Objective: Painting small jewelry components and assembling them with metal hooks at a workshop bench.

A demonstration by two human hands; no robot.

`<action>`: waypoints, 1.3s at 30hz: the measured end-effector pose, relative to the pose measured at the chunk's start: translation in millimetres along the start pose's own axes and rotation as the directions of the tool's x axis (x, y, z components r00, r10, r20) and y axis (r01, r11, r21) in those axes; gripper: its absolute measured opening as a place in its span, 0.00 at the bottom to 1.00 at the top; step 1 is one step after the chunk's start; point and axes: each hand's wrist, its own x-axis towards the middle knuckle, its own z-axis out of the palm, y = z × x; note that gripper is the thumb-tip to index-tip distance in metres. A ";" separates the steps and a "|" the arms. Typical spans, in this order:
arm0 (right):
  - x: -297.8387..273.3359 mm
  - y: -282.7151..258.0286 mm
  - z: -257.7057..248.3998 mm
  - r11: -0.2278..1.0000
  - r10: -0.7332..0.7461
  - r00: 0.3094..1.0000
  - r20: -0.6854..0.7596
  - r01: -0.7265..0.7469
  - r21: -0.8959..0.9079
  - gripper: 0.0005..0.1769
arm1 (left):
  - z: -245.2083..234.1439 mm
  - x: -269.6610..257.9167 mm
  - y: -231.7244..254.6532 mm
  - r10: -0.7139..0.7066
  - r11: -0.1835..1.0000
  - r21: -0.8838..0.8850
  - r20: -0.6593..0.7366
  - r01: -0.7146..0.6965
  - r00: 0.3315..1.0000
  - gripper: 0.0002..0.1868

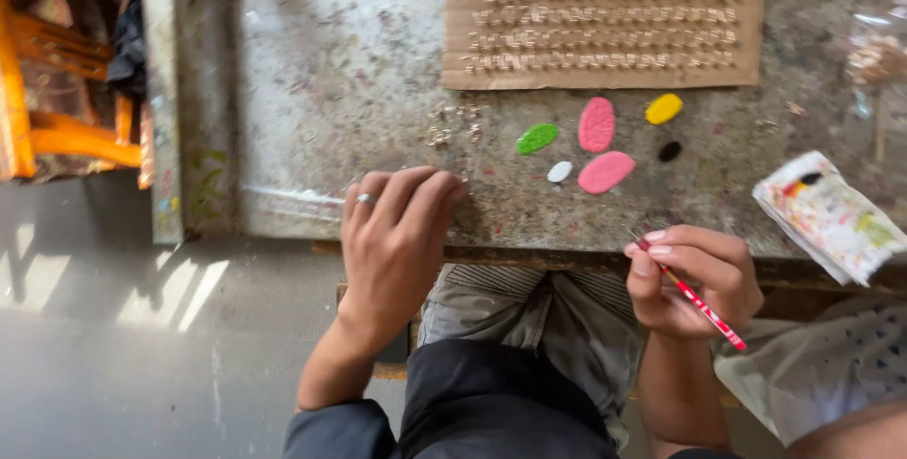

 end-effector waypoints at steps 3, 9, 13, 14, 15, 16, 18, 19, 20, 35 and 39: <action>0.9 -5.1 -4.9 0.993 0.094 0.995 -0.025 -0.092 0.070 0.07 | 8.8 -6.4 3.4 -0.061 0.987 -0.154 -0.059 0.051 0.996 0.04; 10.0 -5.8 -48.0 0.972 0.098 0.992 -0.076 -0.112 -0.208 0.08 | 16.0 -18.6 23.1 -0.181 0.922 -0.380 -0.260 0.071 0.949 0.03; 12.7 5.9 -70.2 0.870 0.051 0.997 -0.059 -0.074 -0.488 0.11 | 17.7 -34.4 34.9 -0.278 0.780 -0.618 -0.200 0.099 0.940 0.06; 12.4 7.1 -72.6 0.857 0.067 0.997 -0.039 -0.077 -0.509 0.11 | 16.6 -37.5 36.9 -0.277 0.725 -0.679 -0.131 0.118 0.952 0.05; 11.3 7.2 -70.6 0.850 0.071 0.996 -0.048 -0.085 -0.519 0.11 | 16.4 -38.0 39.0 -0.265 0.721 -0.684 -0.126 0.110 0.956 0.05; 10.7 8.0 -68.9 0.853 0.091 0.994 -0.066 -0.112 -0.510 0.13 | 16.9 -38.0 41.2 -0.198 0.658 -0.750 -0.083 0.069 0.977 0.03; 8.9 9.1 -68.0 0.850 0.111 0.990 -0.089 -0.141 -0.508 0.15 | 21.0 -39.5 45.3 -0.118 0.579 -0.815 -0.044 0.033 0.992 0.01; 7.8 9.1 -68.6 0.838 0.107 0.990 -0.097 -0.142 -0.526 0.17 | 24.5 -41.1 47.1 -0.147 0.549 -0.833 -0.028 0.058 0.989 0.02; 7.3 10.1 -68.4 0.830 0.101 0.989 -0.104 -0.141 -0.539 0.19 | 27.5 -42.8 49.2 -0.180 0.522 -0.849 -0.012 0.085 0.984 0.03; 10.6 2.3 -51.1 0.976 0.054 0.982 -0.182 -0.091 -0.199 0.14 | 45.7 -53.8 30.0 -0.315 0.324 -0.924 0.096 0.202 0.944 0.05; 54.5 -8.8 -26.1 0.994 0.092 0.996 0.002 -0.092 -0.065 0.12 | 43.6 -51.1 25.1 -0.297 0.324 -0.927 0.090 0.189 0.951 0.06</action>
